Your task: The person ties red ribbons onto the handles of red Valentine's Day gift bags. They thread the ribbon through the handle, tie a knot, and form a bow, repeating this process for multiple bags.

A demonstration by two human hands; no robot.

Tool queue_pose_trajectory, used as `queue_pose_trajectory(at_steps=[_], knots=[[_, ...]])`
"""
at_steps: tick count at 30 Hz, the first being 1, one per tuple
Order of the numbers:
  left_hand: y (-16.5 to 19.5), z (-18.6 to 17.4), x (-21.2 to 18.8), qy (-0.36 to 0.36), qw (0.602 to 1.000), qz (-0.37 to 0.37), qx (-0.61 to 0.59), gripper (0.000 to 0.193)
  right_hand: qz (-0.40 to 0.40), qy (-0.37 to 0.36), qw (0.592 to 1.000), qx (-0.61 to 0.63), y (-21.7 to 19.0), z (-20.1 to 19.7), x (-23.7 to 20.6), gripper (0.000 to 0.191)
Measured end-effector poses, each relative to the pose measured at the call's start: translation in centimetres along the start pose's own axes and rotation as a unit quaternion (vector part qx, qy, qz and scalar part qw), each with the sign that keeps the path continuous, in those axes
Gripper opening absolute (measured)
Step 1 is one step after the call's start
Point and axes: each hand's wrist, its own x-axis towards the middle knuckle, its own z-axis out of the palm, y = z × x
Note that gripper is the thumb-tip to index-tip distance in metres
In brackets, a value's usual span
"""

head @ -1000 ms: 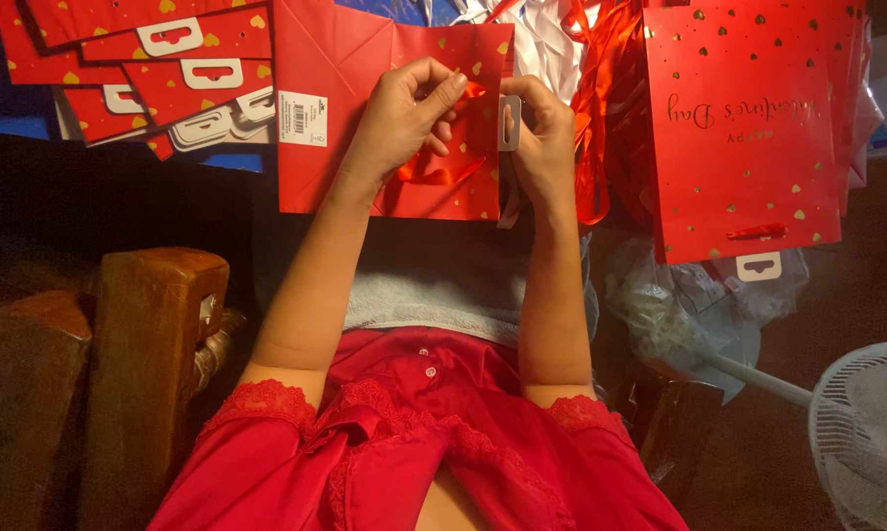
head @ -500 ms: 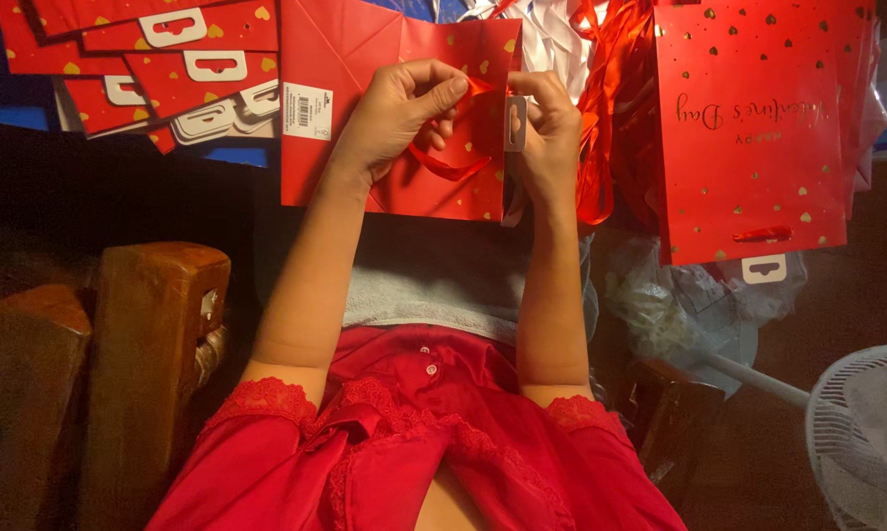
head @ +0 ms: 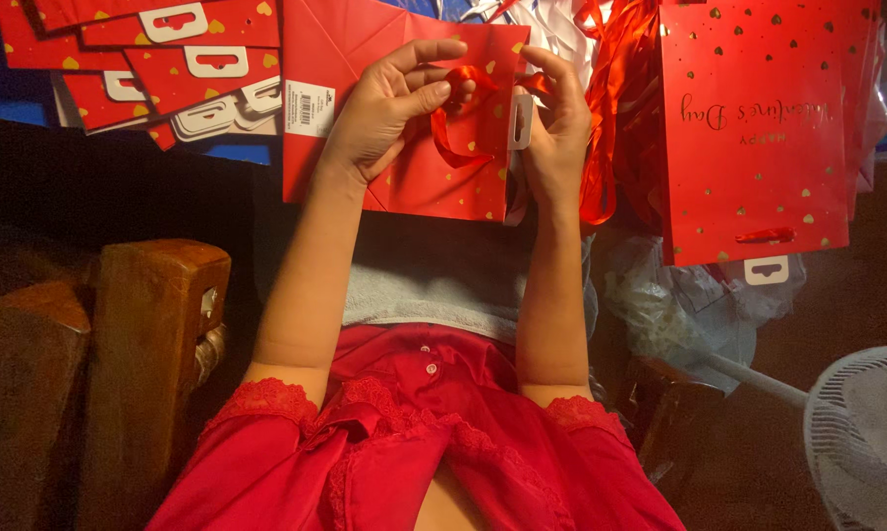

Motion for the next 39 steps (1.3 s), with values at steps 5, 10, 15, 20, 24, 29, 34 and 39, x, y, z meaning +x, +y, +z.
queue_pose_trajectory(at_steps=[5,10,15,20,24,29,34,39], knots=[[0.3,-0.2,-0.3,0.007,0.999,-0.015,-0.045,0.042,0.033,0.014,0.999,0.038,0.7,-0.1,-0.3,0.006],[0.3,-0.5,-0.3,0.004,0.998,-0.01,-0.06,0.045,0.009,0.021,0.999,0.033,1.4,-0.4,-0.3,0.003],[0.3,-0.7,-0.7,-0.019,0.998,0.005,-0.066,0.049,0.011,0.022,0.999,0.041,1.3,-0.3,-0.3,0.002],[0.5,-0.7,-1.1,-0.015,0.993,0.007,-0.121,0.052,-0.024,0.019,0.997,0.072,2.2,-0.5,-0.3,0.004],[0.3,-0.6,-0.8,0.013,0.991,-0.005,-0.133,0.044,-0.09,0.061,0.994,-0.001,3.0,-1.0,-0.3,0.008],[-0.1,-0.3,-0.6,0.024,0.998,-0.025,-0.054,0.039,-0.021,0.114,0.976,0.182,2.7,-1.5,-0.3,0.009],[-0.3,0.0,-0.3,0.011,1.0,-0.025,-0.001,0.038,0.024,0.101,0.971,0.214,1.9,-1.3,0.0,0.018],[-0.5,0.4,-0.4,0.025,0.998,-0.014,0.055,0.039,-0.035,0.027,0.991,0.125,1.7,-0.9,-0.2,0.035]])
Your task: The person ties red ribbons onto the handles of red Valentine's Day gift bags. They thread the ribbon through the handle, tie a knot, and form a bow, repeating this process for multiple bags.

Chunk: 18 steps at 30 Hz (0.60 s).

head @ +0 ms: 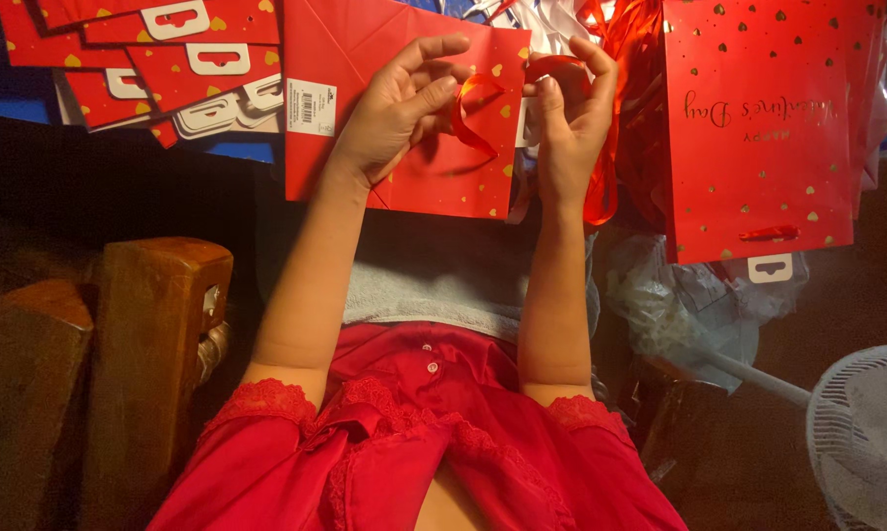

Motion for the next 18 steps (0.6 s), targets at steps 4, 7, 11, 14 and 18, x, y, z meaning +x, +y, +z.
queue_pose_trajectory(at_steps=[4,7,11,14,18], knots=[[-0.41,0.31,-0.03,0.006,0.998,0.022,0.065,0.039,0.035,-0.001,0.999,-0.021,-0.38,-0.41,0.12,0.031],[-0.62,0.39,0.01,0.001,0.997,0.028,0.078,0.038,0.074,0.002,0.996,-0.04,-0.56,-0.78,0.16,0.028],[-0.67,0.38,0.12,-0.013,0.996,0.035,0.079,0.036,0.107,0.028,0.994,-0.027,-0.15,-0.72,0.27,0.012],[-0.67,0.42,0.09,-0.025,0.996,0.039,0.082,0.035,0.019,-0.001,1.0,0.022,-0.04,-0.6,-0.04,0.01],[-0.55,0.44,0.07,-0.011,0.995,0.01,0.098,0.034,0.032,0.037,0.994,0.096,-0.52,-0.59,-0.18,0.014]])
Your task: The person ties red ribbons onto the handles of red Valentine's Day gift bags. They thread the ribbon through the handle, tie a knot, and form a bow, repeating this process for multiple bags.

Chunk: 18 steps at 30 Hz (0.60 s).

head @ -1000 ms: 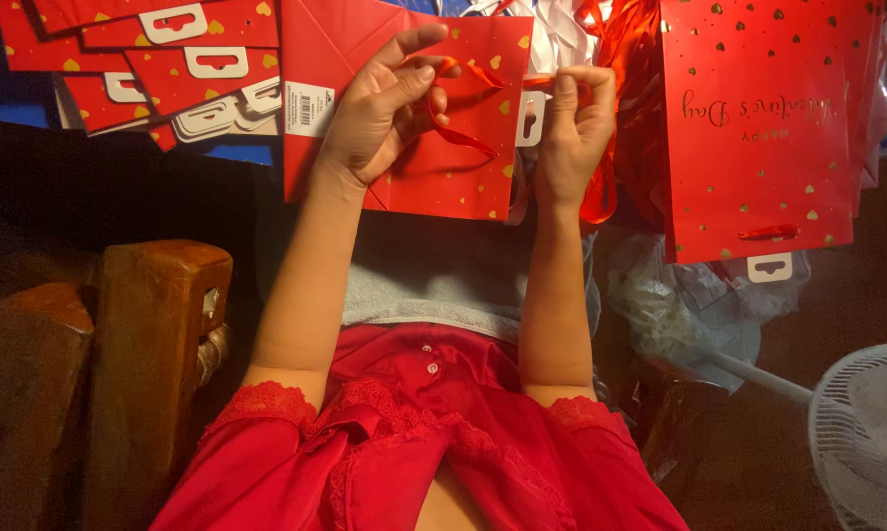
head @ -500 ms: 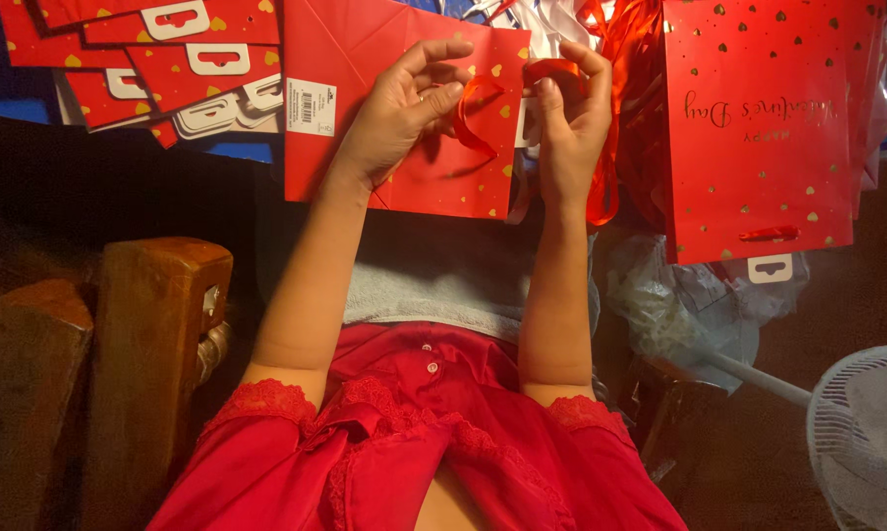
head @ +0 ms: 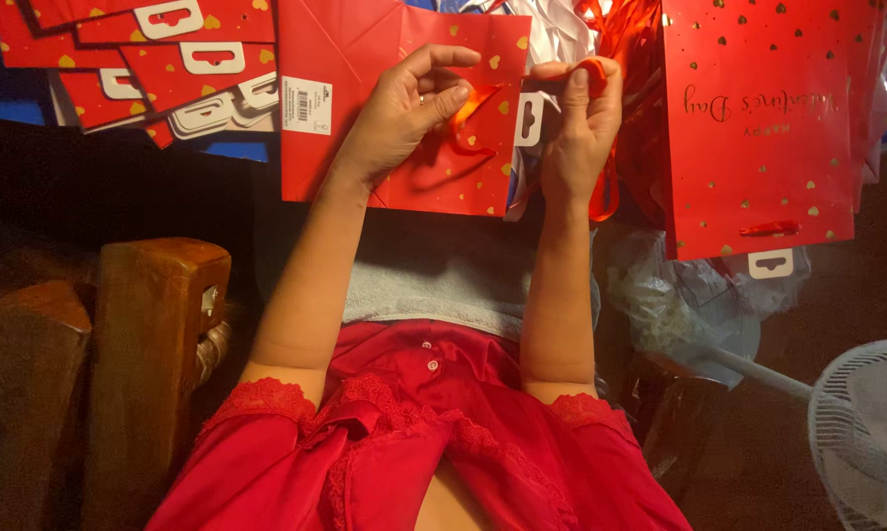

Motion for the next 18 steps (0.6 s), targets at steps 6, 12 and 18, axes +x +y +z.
queue_pose_trajectory(at_steps=[6,12,18], knots=[[-0.4,1.6,0.3,0.059,0.987,0.021,0.149,0.032,-0.134,0.015,0.987,-0.092,-0.2,1.0,0.0,0.017],[-1.7,4.3,-0.1,0.144,0.907,0.103,0.381,0.041,-0.191,0.034,0.969,-0.15,-0.6,1.5,-0.7,0.02],[-1.9,5.5,-0.3,0.164,0.829,0.208,0.492,0.105,-0.24,0.049,0.955,-0.166,-1.5,2.5,-1.4,0.017]])
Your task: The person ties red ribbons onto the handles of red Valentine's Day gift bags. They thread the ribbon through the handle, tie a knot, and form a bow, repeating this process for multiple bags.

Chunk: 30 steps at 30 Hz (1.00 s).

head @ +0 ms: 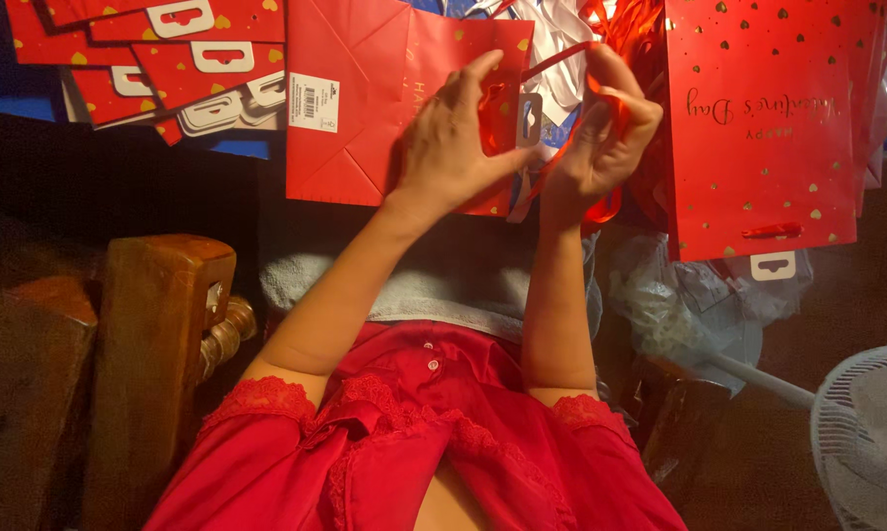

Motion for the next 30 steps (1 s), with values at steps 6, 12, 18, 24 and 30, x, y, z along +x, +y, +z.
queue_pose_trajectory(at_steps=[6,12,18,24,30], knots=[[0.9,0.5,-1.0,0.007,1.0,0.003,0.017,0.102,0.01,0.022,0.999,-0.03,-2.7,-0.2,-1.1,0.011],[0.4,-1.3,-1.3,-0.007,0.984,-0.111,-0.139,0.044,0.021,-0.018,0.999,-0.04,-3.4,0.6,-1.5,0.011],[3.8,-4.9,-1.9,0.063,0.984,-0.031,-0.164,0.016,0.157,-0.243,0.946,-0.148,-3.9,1.0,-0.6,0.012],[7.9,-10.3,-1.7,0.034,0.996,0.058,-0.051,0.027,0.131,-0.469,0.857,-0.168,-6.0,1.9,0.6,0.018],[8.7,-13.8,-0.6,0.03,0.998,0.054,-0.019,0.027,0.016,-0.419,0.873,-0.249,-11.0,1.5,0.3,0.028]])
